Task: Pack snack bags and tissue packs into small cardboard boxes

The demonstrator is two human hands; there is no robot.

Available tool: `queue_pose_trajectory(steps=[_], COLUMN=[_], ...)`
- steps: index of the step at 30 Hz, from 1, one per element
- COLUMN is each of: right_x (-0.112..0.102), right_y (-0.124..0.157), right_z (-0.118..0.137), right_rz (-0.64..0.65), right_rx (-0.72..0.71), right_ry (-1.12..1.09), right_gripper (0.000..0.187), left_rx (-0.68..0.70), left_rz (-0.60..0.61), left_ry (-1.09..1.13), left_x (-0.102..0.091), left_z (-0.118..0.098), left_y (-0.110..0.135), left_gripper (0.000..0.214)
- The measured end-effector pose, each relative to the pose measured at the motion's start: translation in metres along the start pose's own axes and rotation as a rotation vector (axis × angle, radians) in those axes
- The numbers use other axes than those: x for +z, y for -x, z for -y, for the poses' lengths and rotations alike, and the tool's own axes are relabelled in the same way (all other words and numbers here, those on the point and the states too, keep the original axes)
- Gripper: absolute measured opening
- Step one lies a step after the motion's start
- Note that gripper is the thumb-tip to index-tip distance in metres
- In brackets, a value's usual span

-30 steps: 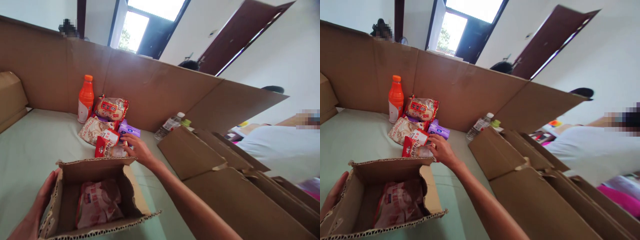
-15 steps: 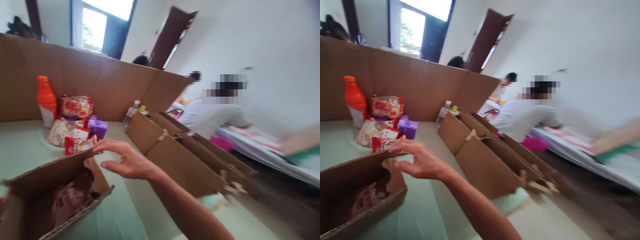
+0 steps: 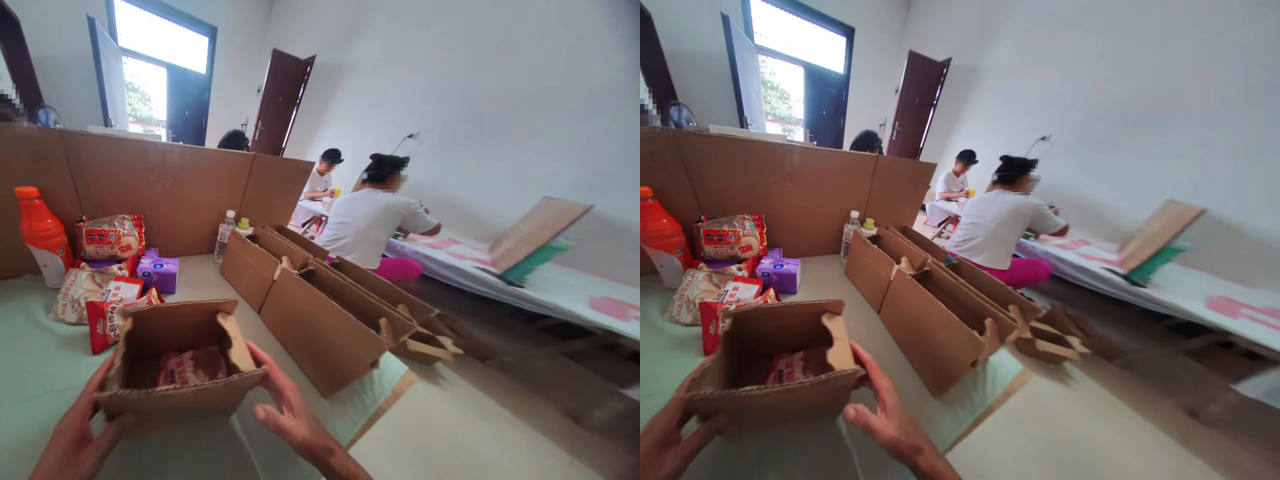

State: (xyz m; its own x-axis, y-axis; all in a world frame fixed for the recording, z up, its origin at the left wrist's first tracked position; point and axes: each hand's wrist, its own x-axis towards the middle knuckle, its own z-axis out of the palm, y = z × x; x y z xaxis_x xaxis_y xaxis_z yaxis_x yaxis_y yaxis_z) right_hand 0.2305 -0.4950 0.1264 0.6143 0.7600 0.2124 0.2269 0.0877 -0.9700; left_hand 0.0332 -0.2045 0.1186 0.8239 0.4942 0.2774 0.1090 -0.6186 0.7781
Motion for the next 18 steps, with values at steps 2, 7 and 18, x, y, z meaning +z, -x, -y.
queue_pose_trajectory(steps=[2, 7, 18], right_x=[-0.016, -0.033, -0.053], right_y=[0.015, 0.02, -0.084], right_z=[-0.013, -0.043, -0.118], right_rz=[-0.167, -0.442, -0.463], right_rx=[0.031, 0.042, -0.012], right_ry=[0.003, -0.005, 0.253], right_gripper=[0.087, 0.068, 0.067], left_rx=[0.008, -0.005, 0.042], left_rz=[0.027, -0.054, 0.136], left_ry=[0.026, 0.025, 0.332], left_x=[0.025, 0.094, 0.204], left_z=[-0.018, -0.044, -0.026], left_y=[-0.035, -0.125, -0.188], left_gripper=[0.056, 0.052, 0.051])
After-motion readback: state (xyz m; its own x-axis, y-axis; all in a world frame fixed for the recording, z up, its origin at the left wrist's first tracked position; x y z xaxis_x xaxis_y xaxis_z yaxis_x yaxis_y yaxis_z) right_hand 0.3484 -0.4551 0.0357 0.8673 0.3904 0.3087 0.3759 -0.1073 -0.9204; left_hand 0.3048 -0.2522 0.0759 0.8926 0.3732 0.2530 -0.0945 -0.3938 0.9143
